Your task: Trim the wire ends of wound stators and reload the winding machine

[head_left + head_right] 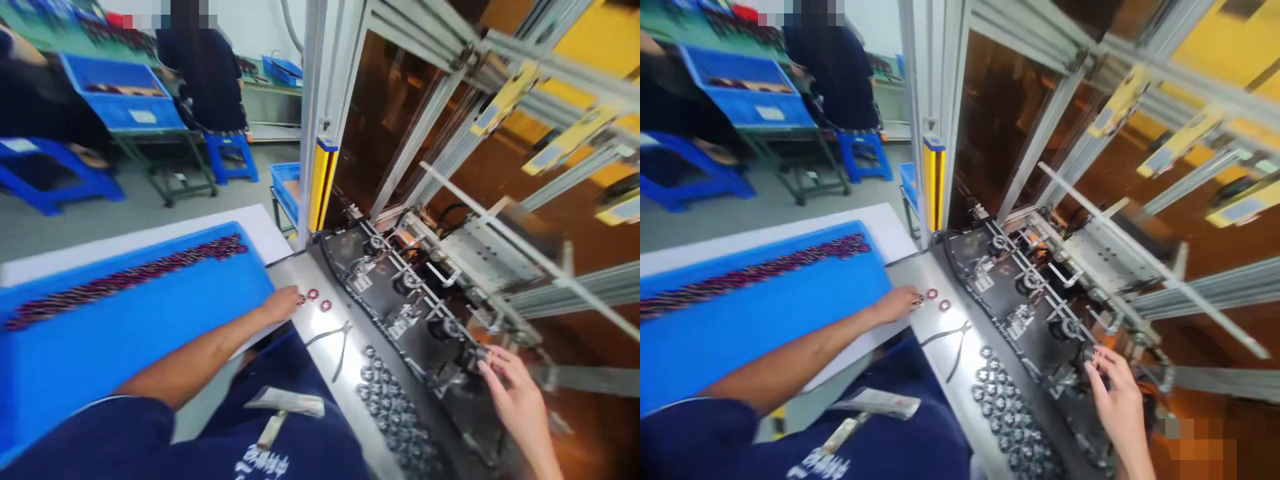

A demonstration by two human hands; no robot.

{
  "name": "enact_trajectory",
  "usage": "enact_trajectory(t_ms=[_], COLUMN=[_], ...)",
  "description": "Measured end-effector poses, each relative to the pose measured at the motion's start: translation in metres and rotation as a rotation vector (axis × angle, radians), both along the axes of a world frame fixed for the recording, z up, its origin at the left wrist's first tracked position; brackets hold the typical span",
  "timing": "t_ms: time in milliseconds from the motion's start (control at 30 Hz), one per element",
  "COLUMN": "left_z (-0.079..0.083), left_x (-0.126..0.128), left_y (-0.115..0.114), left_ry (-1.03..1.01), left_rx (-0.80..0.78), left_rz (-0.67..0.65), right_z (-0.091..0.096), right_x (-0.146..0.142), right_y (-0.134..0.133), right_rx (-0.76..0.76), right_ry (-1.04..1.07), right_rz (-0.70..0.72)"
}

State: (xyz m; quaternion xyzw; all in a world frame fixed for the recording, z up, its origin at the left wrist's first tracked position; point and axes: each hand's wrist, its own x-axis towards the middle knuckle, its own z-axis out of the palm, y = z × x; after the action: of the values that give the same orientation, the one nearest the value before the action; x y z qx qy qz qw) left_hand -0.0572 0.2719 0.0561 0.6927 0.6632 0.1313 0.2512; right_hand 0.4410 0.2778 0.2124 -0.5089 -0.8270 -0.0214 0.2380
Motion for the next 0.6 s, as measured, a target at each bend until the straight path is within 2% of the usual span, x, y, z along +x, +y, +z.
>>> enact_trajectory(t_ms=[67, 100, 167, 267, 333, 400, 467, 600], left_z=[-0.002, -0.004, -0.008, -0.016, -0.02, -0.021, -0.017, -0.003], left_x=[-0.005, -0.007, -0.008, -0.007, -0.007, -0.007, -0.008, -0.004], left_y=[-0.003, -0.004, -0.008, -0.012, -0.015, -0.019, -0.026, -0.043], left_ry=[0.062, 0.084, 0.102, 0.077, 0.043, 0.001, -0.05, -0.168], left_rx=[-0.04, -0.044, -0.031, 0.025, 0.074, 0.131, 0.2, 0.336], left_rz=[-0.064, -0.088, -0.116, -0.115, -0.097, -0.077, -0.057, 0.002], right_z=[-0.026, -0.042, -0.082, -0.142, -0.169, -0.181, -0.18, -0.161], right_x=[-0.063, -0.099, -0.171, -0.263, -0.3, -0.313, -0.3, -0.223], right_y=[-0.012, -0.017, -0.026, -0.03, -0.029, -0.028, -0.034, -0.077], right_rx=[-0.057, -0.072, -0.146, -0.216, -0.232, -0.221, -0.189, -0.1], right_ry=[0.041, 0.061, 0.065, 0.013, -0.019, -0.031, -0.026, -0.002], right_rz=[0.149, 0.248, 0.35, 0.398, 0.378, 0.344, 0.306, 0.155])
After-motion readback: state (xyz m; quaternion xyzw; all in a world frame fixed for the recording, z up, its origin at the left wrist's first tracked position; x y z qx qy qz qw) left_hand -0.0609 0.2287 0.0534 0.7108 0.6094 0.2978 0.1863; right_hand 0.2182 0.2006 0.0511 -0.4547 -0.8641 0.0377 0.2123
